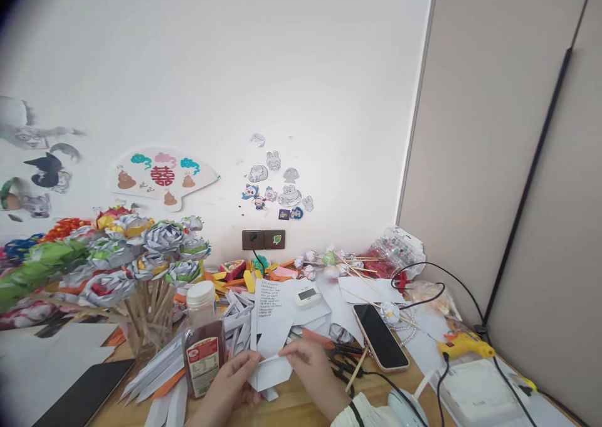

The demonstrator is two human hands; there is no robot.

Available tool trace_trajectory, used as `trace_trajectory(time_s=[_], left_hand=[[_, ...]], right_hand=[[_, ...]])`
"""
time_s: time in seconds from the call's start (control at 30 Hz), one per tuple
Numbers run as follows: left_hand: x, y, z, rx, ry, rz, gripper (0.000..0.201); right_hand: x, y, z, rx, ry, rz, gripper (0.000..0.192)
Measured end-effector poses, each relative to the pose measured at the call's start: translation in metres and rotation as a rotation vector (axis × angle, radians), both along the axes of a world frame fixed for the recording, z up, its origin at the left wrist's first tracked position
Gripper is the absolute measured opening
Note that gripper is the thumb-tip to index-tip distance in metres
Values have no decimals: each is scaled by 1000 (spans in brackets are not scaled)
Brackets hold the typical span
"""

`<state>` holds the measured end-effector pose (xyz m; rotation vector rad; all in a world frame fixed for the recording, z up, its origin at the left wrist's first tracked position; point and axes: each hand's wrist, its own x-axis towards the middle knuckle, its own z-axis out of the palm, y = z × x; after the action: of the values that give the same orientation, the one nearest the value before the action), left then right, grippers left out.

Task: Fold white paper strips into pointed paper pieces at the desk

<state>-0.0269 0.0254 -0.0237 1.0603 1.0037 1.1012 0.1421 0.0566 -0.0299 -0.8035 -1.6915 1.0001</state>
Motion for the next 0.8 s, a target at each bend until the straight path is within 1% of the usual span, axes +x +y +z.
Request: trace_trajectory(time_s=[0.07, 0.17, 0.3, 0.4, 0.67, 0.8], left_hand=[[0, 1, -1, 19, 69, 2, 42], [1, -1, 2, 63, 148, -6, 44], [3, -6, 7, 130, 190, -20, 42], [4, -8, 7, 137, 193, -19, 40], [6, -12, 11, 125, 255, 22, 38], [7, -12, 10, 124, 273, 8, 38]], right_hand=[[0, -3, 4, 25, -46, -13, 18], [1, -8, 9, 4, -62, -2, 16], [1, -11, 11, -14, -130, -3, 22], [2, -11, 10, -18, -194, -7, 22], [0, -12, 8, -29, -201, -38, 16], [-1, -13, 7, -5, -252, -83, 13]])
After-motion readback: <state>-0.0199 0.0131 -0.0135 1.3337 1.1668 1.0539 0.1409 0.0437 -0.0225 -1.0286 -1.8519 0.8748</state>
